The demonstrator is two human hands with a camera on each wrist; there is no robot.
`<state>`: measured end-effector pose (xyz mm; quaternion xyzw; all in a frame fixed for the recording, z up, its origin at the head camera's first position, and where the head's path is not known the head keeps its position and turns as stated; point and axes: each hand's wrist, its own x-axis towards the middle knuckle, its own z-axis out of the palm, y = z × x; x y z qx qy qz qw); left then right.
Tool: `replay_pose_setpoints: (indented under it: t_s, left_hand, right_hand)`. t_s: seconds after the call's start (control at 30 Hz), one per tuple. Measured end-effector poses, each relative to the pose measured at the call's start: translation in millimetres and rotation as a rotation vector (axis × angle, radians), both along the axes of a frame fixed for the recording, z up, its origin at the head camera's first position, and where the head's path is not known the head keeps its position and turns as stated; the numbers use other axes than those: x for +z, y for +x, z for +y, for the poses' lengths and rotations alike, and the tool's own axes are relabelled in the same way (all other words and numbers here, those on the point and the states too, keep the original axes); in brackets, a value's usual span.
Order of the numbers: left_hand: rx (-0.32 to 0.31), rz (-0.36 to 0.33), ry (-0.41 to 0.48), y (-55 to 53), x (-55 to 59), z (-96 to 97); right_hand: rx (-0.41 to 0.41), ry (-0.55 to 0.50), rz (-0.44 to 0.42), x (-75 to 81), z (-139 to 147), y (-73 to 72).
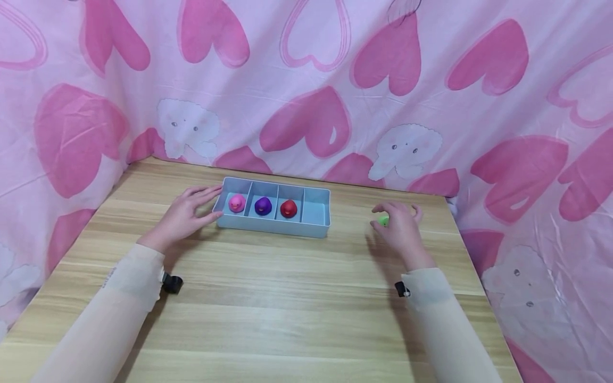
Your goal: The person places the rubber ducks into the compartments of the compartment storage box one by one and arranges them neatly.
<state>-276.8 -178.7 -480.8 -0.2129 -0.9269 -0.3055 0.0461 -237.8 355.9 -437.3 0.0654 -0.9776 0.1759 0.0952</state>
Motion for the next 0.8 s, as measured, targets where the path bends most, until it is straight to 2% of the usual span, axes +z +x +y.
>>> replay_pose_setpoints:
  t_s: [0.47,0.8]
  left_hand:
    - [0.025,-0.020,0.004,-1.0,-2.2,-0.4]
    - [0.017,-0.020,0.014,-1.0,-2.6,-0.5]
  right_hand:
    - [-0.031,-0.022,-0.004,-14.1,22,6.3]
    - [-0.053,-0.032,-0.023,-23.3,32,7.8]
